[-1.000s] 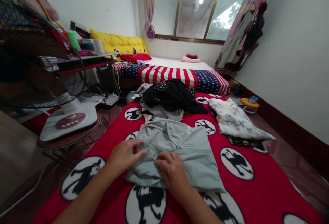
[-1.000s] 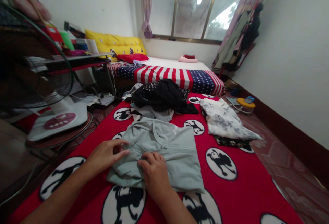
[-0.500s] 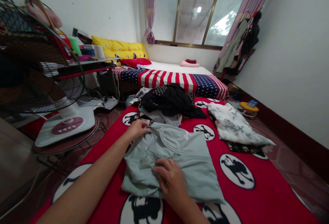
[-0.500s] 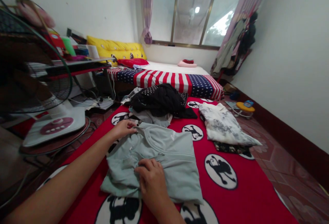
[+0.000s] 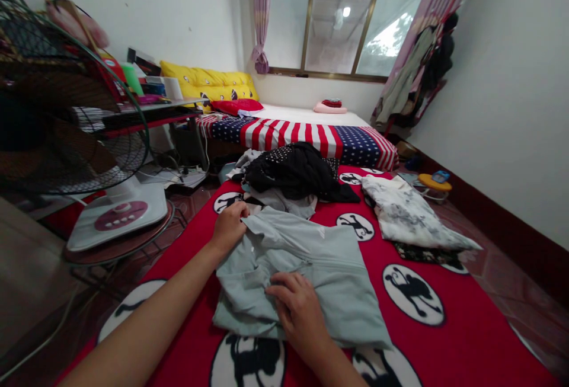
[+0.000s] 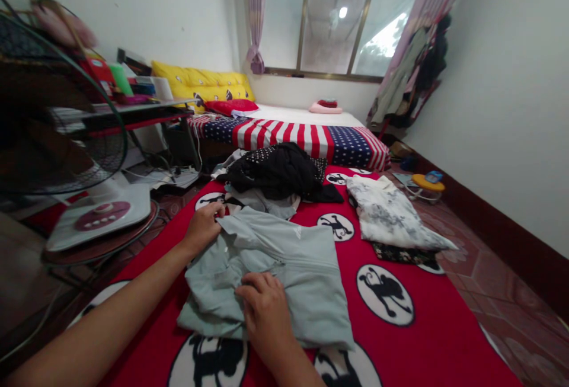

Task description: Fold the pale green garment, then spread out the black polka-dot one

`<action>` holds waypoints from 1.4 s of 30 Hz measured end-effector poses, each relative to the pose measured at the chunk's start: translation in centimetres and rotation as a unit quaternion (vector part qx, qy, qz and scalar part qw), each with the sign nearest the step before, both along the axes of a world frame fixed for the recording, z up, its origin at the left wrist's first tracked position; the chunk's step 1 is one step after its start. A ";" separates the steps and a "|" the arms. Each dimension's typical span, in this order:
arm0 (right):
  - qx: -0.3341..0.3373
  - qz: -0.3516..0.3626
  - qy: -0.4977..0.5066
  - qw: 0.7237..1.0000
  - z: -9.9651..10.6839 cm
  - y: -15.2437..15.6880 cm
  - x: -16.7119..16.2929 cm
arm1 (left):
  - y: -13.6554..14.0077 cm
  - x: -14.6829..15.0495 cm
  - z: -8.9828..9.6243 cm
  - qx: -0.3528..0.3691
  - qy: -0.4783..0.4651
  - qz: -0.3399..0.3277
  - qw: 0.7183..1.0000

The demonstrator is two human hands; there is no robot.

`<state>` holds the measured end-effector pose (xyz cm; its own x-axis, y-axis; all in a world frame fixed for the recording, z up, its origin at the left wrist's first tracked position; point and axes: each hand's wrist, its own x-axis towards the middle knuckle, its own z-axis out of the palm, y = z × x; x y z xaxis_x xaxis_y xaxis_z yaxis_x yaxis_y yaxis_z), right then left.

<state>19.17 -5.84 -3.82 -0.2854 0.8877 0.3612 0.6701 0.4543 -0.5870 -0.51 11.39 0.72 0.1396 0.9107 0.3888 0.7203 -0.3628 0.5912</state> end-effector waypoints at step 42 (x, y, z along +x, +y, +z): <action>-0.006 -0.302 -0.191 0.934 0.1 3.9 9.4 | -1.8 11.7 -2.9 -0.048 0.064 -0.144 0.986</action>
